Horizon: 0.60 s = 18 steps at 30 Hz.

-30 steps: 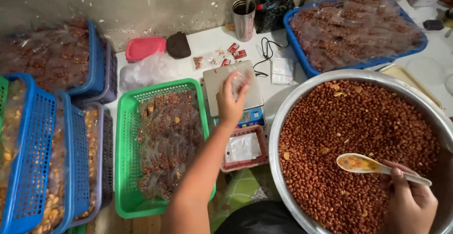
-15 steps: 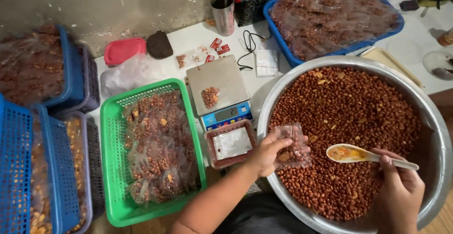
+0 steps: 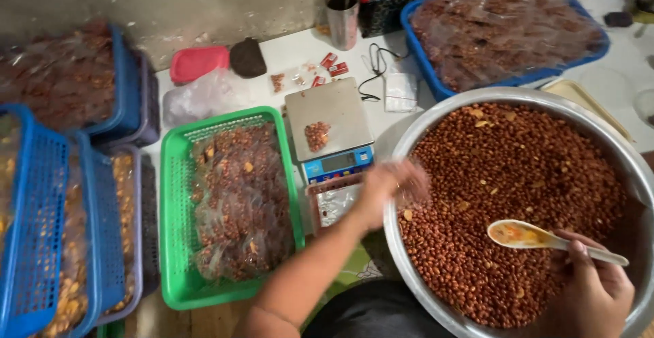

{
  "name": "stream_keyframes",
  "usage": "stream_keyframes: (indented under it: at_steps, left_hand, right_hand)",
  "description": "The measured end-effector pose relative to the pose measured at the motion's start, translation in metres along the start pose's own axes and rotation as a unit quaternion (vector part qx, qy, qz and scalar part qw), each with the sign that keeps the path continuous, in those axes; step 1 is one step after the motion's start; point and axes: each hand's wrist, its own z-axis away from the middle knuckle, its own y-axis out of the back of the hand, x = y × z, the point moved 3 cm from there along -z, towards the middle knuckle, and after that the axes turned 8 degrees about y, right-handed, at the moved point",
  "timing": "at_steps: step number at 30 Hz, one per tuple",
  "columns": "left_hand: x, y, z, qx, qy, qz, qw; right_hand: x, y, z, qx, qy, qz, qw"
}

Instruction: Scooping roasted peanuts from a large bowl into small plastic bags using a spoon for packaging.

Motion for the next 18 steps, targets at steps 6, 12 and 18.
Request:
stream_keyframes:
  at_steps: [6, 12, 18]
  left_hand:
    - [0.065, 0.149, -0.056, 0.347, -0.28, -0.349, 0.824]
    - [0.038, 0.172, -0.059, 0.303, -0.26, -0.598, 0.695]
    - [0.027, 0.211, -0.035, 0.476, -0.277, -0.398, 0.734]
  right_hand:
    - [-0.001, -0.004, 0.002, 0.024, 0.009, -0.017, 1.0]
    - [0.026, 0.002, -0.006, 0.031, 0.022, -0.008, 0.999]
    - [0.071, -0.025, -0.074, -0.066, 0.061, 0.014, 0.996]
